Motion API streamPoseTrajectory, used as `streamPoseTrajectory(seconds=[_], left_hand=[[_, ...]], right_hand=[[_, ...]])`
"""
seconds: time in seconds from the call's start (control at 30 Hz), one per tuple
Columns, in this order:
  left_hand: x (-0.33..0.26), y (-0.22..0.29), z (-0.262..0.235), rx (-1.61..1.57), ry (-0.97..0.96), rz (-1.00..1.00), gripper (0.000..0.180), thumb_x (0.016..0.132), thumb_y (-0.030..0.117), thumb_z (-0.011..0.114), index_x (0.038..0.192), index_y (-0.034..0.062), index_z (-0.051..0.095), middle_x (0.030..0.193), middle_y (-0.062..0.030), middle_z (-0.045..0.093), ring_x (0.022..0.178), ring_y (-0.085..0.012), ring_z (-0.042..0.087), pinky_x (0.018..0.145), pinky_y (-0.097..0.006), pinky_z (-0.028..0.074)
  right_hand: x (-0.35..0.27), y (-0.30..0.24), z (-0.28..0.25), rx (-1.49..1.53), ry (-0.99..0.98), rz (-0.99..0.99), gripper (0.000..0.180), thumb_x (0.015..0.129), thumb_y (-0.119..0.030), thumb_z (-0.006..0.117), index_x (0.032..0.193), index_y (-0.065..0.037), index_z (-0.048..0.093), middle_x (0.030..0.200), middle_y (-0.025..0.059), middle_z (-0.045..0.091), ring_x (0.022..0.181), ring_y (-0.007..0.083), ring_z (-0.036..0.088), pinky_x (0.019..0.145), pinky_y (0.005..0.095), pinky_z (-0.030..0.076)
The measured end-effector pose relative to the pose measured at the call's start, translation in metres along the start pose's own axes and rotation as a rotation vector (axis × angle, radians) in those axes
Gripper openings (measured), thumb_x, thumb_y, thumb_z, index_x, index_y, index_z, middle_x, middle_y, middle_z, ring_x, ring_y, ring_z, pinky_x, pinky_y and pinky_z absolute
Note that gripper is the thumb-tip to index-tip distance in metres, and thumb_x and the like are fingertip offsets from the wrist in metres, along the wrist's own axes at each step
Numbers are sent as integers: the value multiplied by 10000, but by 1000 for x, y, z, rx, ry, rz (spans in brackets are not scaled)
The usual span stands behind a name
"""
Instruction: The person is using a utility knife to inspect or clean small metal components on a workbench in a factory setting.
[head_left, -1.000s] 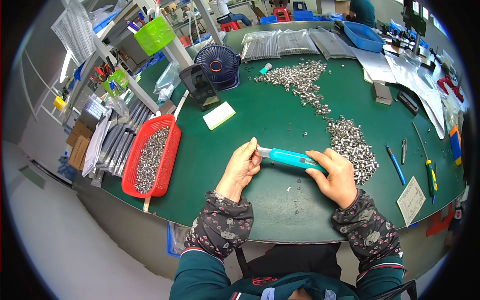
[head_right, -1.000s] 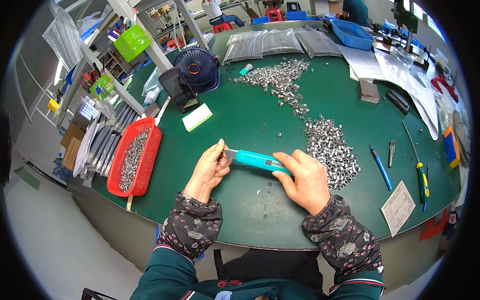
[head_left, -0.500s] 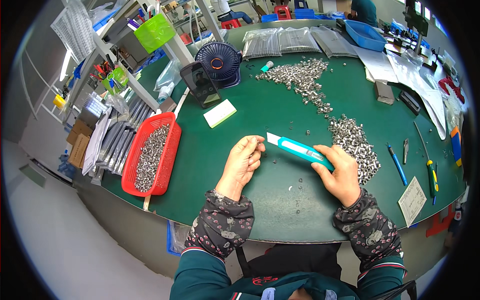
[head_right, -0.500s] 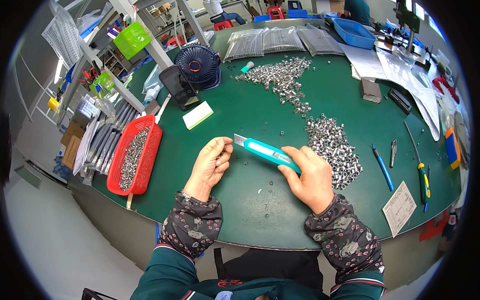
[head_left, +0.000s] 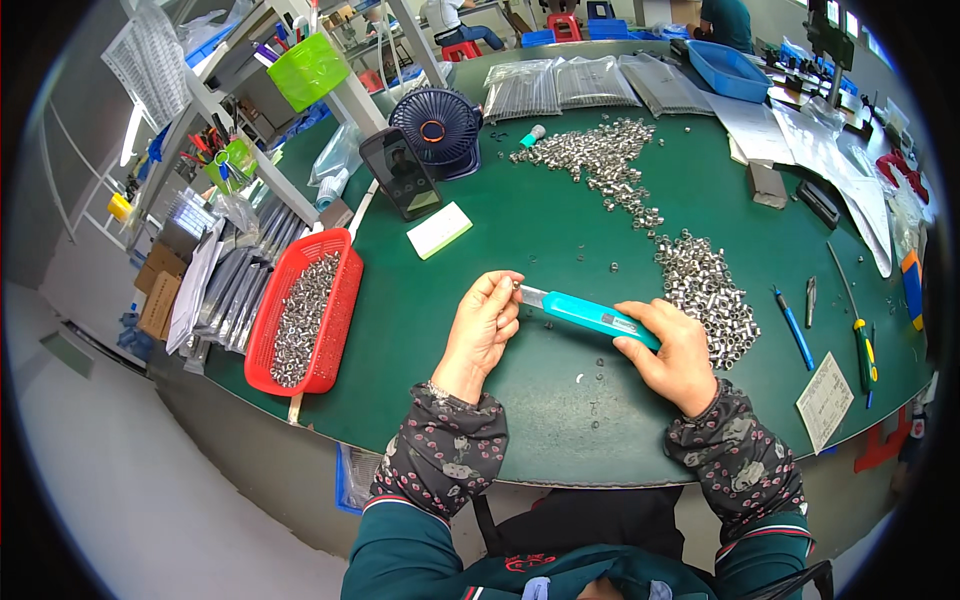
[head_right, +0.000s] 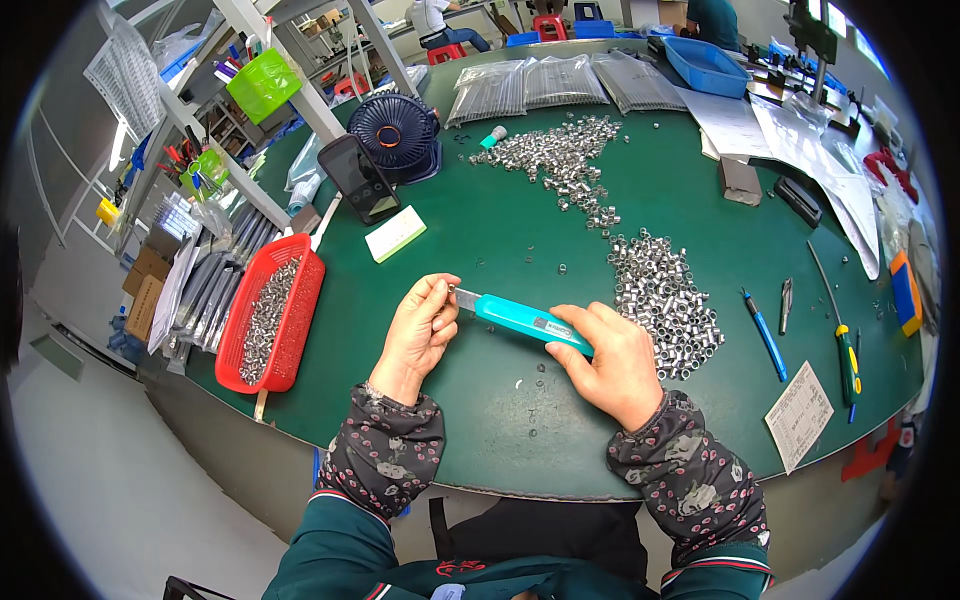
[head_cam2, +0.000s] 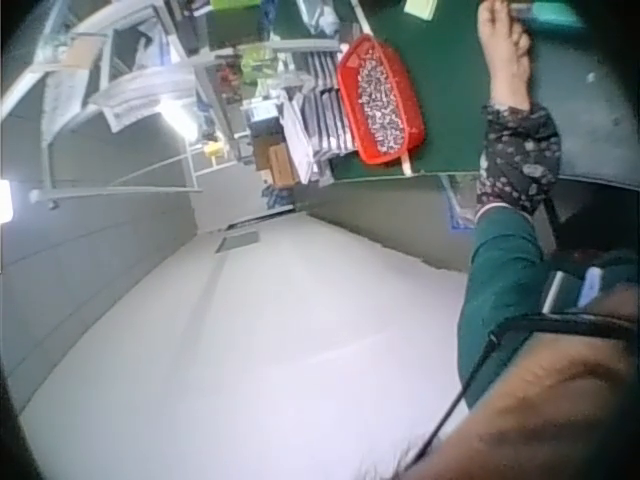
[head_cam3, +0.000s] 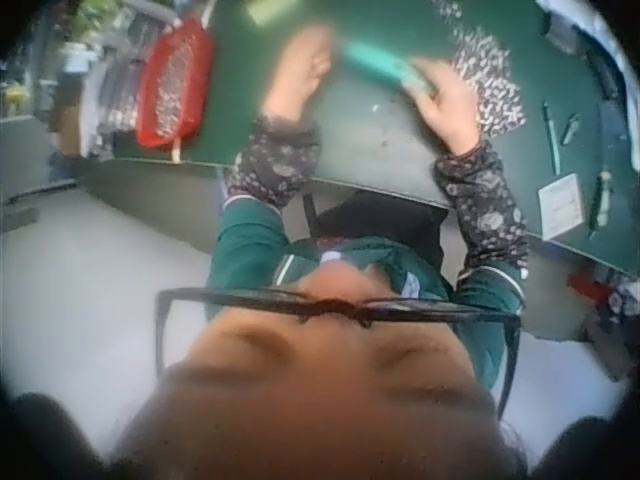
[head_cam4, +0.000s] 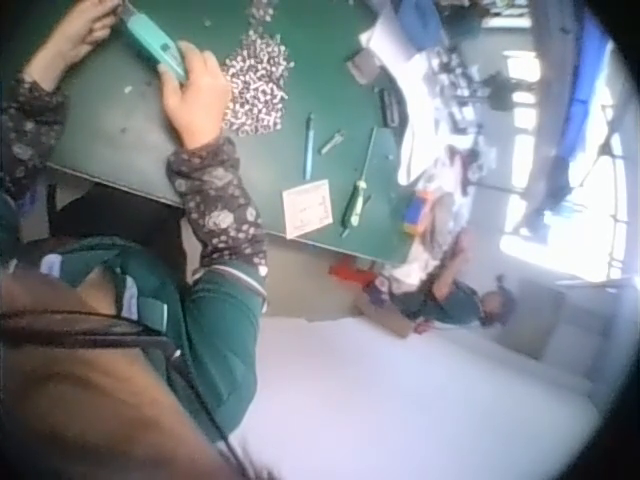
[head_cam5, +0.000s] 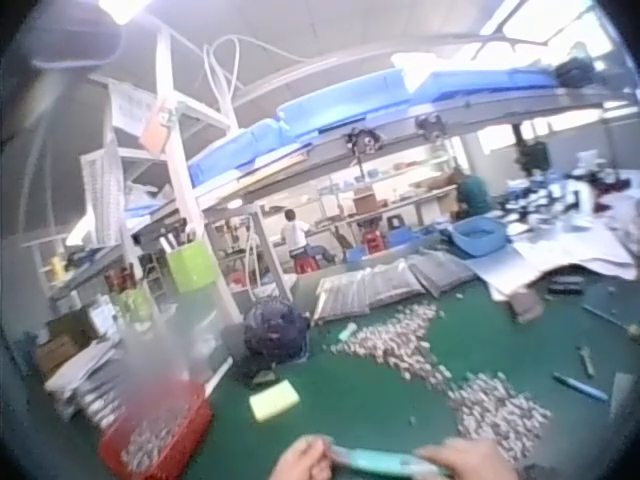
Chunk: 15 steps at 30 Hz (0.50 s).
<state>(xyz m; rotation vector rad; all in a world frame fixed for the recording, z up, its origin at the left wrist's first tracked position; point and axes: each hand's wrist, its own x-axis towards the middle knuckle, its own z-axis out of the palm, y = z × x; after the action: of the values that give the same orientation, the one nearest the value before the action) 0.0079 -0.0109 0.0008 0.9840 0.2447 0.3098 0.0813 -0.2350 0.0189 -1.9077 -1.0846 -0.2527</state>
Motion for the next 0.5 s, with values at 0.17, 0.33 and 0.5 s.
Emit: streamPoseTrajectory(seconds=[0.17, 0.33, 0.5], left_hand=[[0, -1, 1, 20, 19, -3, 133, 849, 170, 527, 867, 39, 533, 697, 0, 465, 445, -13, 313, 349, -134, 219], [1, -3, 0, 100, 13, 13, 153, 853, 194, 523, 820, 46, 536, 640, 16, 448, 433, -13, 302, 347, -141, 208], [-1, -1, -1, 146, 22, -15, 203, 867, 232, 499, 779, 51, 526, 608, 20, 440, 414, -12, 288, 345, -146, 200]], right_hand=[[0, 1, 0, 21, -41, 20, 278, 690, -174, 641, 944, -74, 589, 671, 93, 505, 571, 261, 528, 518, 335, 424], [0, 6, -1, 76, -95, 74, 274, 695, -188, 638, 943, -83, 591, 672, 89, 513, 572, 256, 529, 518, 336, 425], [0, -5, 1, -161, 36, -65, 298, 678, -159, 647, 960, -91, 577, 655, 77, 483, 538, 245, 508, 491, 331, 411]])
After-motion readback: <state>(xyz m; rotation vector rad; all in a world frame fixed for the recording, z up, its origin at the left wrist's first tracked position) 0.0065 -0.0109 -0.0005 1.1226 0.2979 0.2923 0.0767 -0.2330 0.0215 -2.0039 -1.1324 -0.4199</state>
